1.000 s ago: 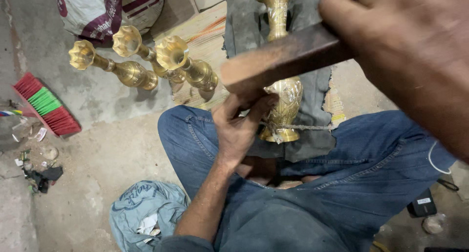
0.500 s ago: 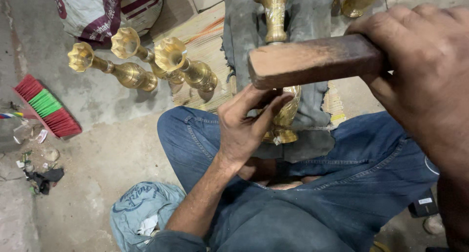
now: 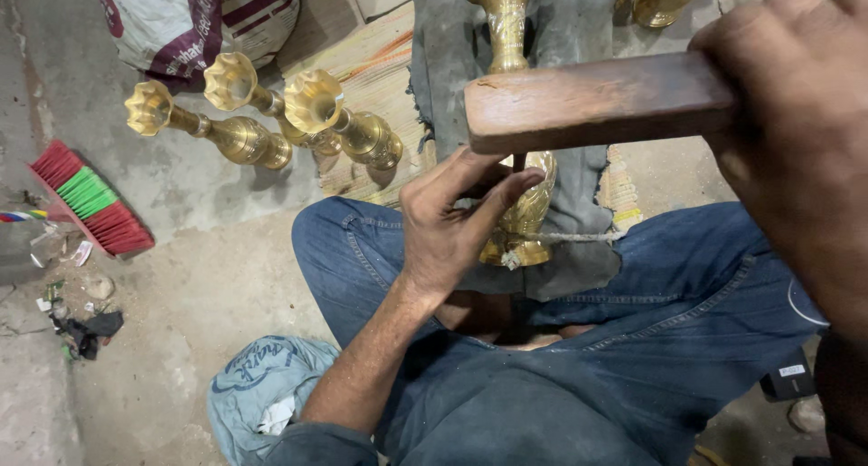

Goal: The person sits cross-legged on the floor with an engraved brass vase lashed to a sandbag on their lap. They hold a punch against the vase surface and strike it with a wooden mallet, repositioning the punch repeatedly to work the decorative pattern, with finished brass vases lined up nearby.

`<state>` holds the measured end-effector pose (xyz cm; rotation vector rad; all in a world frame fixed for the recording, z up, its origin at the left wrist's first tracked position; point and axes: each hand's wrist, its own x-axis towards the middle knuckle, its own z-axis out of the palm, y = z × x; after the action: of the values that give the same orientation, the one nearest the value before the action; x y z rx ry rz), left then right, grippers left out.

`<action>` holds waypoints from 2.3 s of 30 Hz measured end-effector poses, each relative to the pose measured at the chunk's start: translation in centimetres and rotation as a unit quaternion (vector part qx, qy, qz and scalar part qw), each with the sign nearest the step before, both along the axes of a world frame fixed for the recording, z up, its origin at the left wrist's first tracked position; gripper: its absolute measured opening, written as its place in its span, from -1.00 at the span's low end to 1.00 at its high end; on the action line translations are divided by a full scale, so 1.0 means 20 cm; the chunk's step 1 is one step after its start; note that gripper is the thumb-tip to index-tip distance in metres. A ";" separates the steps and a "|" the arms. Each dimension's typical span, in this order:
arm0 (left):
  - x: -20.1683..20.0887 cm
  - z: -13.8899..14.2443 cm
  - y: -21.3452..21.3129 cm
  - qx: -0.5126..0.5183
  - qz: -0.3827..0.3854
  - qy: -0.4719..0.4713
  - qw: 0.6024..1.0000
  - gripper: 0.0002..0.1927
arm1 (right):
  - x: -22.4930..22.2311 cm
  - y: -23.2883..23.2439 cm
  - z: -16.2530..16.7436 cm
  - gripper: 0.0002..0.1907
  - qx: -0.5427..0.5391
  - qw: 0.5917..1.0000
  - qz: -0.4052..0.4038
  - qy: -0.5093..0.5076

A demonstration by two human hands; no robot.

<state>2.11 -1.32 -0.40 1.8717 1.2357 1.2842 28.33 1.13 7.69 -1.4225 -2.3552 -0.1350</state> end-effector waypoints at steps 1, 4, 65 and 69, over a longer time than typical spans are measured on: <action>0.00 0.01 0.00 0.014 0.006 0.011 1.000 -0.68 | -0.01 0.02 -0.01 -0.67 -0.059 0.991 0.024 0.121; 0.00 0.01 -0.01 -0.001 -0.014 -0.051 0.999 -0.67 | -0.06 0.05 -0.02 -0.63 -0.130 0.942 0.027 0.308; -0.04 -0.01 0.02 0.002 -0.048 -0.005 0.999 -0.67 | -0.13 0.01 0.04 -0.63 -0.145 0.981 -0.083 0.101; -0.04 0.00 0.03 -0.009 -0.062 -0.002 0.998 -0.66 | -0.14 0.00 0.06 -0.62 -0.020 0.993 -0.062 -0.103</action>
<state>1.36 -0.81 -0.47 1.9000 1.1074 1.2066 25.48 1.06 8.92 -1.6451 -2.4430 -0.2823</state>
